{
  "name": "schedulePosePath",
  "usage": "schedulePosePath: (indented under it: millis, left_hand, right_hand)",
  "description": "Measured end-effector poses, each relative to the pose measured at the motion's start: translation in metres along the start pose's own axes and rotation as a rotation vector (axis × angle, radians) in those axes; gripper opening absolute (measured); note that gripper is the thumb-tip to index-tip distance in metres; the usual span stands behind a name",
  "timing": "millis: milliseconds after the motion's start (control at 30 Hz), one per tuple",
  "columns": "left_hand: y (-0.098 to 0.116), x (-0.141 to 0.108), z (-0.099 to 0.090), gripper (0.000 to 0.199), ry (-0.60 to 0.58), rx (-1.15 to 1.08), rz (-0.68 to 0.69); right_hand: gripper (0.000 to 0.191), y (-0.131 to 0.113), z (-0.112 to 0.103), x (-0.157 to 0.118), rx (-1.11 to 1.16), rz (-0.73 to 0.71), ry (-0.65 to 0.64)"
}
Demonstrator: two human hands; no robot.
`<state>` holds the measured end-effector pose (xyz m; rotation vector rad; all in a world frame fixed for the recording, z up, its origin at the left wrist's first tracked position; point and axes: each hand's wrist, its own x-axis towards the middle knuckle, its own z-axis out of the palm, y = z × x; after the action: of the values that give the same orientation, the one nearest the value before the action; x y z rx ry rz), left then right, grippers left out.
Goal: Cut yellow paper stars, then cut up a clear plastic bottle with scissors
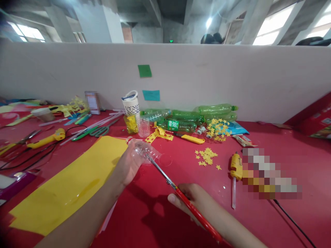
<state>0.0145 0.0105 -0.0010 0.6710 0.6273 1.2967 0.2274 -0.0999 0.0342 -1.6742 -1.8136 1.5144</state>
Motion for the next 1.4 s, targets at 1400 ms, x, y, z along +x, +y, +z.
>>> schedulePosePath:
  millis: [1400]
  left_hand:
    - [0.002, 0.006, -0.007, 0.026, 0.049, -0.011, -0.01]
  right_hand:
    - [0.054, 0.008, 0.002, 0.01, 0.014, 0.031, -0.008]
